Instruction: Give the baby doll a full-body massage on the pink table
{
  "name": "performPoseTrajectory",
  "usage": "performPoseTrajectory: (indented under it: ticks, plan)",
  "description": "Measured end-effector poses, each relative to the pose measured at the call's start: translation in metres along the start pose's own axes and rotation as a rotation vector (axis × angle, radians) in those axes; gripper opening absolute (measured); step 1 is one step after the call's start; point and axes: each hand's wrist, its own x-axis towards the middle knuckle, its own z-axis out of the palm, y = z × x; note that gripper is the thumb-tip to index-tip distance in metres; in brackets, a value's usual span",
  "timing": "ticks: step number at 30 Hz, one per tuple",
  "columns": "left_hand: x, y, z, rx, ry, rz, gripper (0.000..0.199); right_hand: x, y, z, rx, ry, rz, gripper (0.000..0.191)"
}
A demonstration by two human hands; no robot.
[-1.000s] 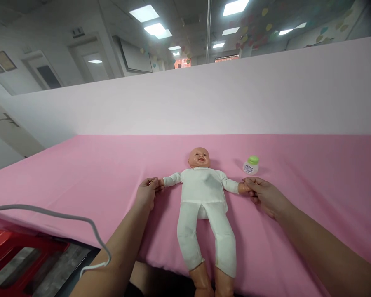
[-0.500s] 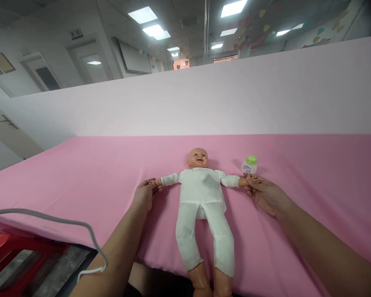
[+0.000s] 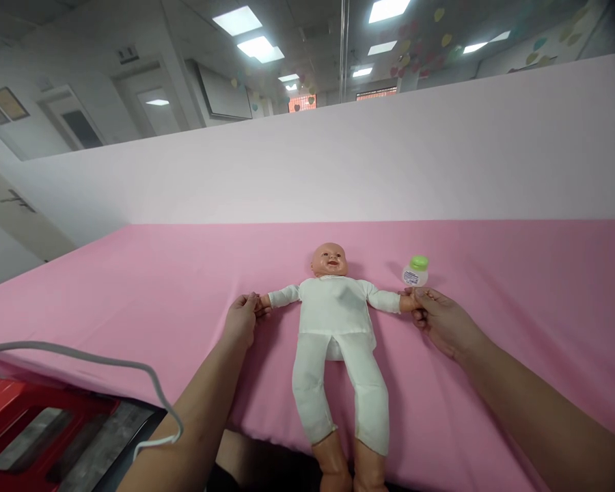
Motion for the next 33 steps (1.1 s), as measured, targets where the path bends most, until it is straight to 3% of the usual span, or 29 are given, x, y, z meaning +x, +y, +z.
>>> performPoseTrajectory:
  ticks: [4, 9, 13, 19, 25, 33]
  plan:
    - [-0.0031, 0.0042, 0.0003, -0.025, 0.011, -0.023, 0.01, -0.0027, -0.0045, 0.0013, 0.058, -0.01, 0.008, 0.032]
    - [-0.0031, 0.0056, -0.0037, -0.078, -0.067, -0.005, 0.026, -0.0035, -0.004, -0.0011, 0.097, -0.09, 0.018, 0.033]
    - [-0.0008, 0.0025, -0.0071, -0.069, -0.104, 0.01, 0.027, -0.0039, -0.0016, -0.0022, 0.066, -0.133, 0.006, 0.037]
    - [-0.0006, -0.0001, -0.0082, 0.021, -0.104, 0.025, 0.029, -0.0069, -0.0031, 0.0002, -0.01, -0.076, -0.016, 0.037]
    - [-0.0027, 0.0029, -0.0045, 0.037, -0.063, 0.005, 0.018, -0.0027, 0.0004, -0.001, -0.04, -0.02, -0.021, 0.039]
    - [-0.0058, 0.0087, -0.002, -0.032, -0.017, -0.034, 0.019, 0.0009, 0.001, -0.0024, 0.088, 0.017, 0.006, 0.04]
